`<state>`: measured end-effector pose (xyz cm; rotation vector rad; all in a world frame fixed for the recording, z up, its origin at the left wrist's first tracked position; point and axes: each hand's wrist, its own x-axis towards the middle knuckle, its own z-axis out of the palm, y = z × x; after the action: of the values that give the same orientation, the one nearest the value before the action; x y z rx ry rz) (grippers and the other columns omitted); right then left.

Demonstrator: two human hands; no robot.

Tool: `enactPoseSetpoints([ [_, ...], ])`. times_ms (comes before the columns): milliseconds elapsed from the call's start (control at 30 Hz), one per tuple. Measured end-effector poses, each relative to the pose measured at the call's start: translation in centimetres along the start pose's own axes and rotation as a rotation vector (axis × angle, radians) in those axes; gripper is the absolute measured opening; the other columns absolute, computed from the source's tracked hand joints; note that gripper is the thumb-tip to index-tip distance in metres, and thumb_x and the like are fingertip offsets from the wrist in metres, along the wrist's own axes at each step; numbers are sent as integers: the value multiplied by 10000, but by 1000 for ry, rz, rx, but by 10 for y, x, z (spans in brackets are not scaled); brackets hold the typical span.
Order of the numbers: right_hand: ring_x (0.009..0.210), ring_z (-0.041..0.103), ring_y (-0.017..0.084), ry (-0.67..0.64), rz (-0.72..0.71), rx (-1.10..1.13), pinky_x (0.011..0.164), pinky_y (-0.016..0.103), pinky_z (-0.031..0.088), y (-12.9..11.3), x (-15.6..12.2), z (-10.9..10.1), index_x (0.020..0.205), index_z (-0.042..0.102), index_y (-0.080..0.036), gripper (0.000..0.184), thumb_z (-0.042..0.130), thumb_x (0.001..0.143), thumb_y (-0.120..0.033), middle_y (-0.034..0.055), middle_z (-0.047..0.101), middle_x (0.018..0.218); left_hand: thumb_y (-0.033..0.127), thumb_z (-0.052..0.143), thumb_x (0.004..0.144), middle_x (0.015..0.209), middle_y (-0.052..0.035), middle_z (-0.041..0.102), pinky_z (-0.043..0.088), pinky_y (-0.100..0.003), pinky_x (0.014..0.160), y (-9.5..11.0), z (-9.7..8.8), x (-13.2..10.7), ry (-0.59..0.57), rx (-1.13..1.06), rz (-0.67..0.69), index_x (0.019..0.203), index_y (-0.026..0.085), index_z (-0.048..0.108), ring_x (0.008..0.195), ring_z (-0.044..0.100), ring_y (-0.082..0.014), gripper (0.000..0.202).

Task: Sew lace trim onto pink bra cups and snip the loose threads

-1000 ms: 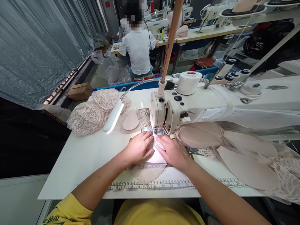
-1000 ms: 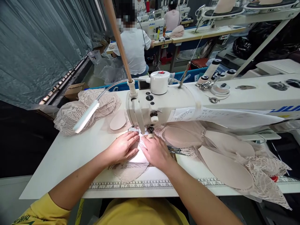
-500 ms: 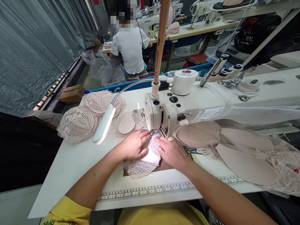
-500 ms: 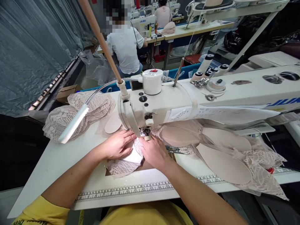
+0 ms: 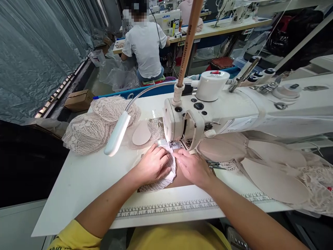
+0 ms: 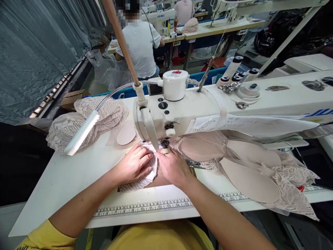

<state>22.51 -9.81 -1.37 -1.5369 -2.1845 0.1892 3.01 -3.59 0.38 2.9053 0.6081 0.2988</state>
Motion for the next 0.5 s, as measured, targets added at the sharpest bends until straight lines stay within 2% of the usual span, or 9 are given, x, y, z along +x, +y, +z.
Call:
enactPoseSetpoints([
  [300,714,507,164,-51,-29,-67,647,281,352,2,-1,2,1006,703,-186,304,453,861,-92,43,607,776,309,483,892,990,-127,591,427,-448,899,-4,5,-2,37,-40,4,1096,126,581,941,519,-265,290],
  [500,710,504,167,-77,-13,-77,637,285,340,0,1,0,992,697,-186,303,436,867,-95,43,601,751,307,462,902,999,-135,594,459,-432,842,-6,5,-1,54,-88,12,1116,142,572,949,526,-264,292],
])
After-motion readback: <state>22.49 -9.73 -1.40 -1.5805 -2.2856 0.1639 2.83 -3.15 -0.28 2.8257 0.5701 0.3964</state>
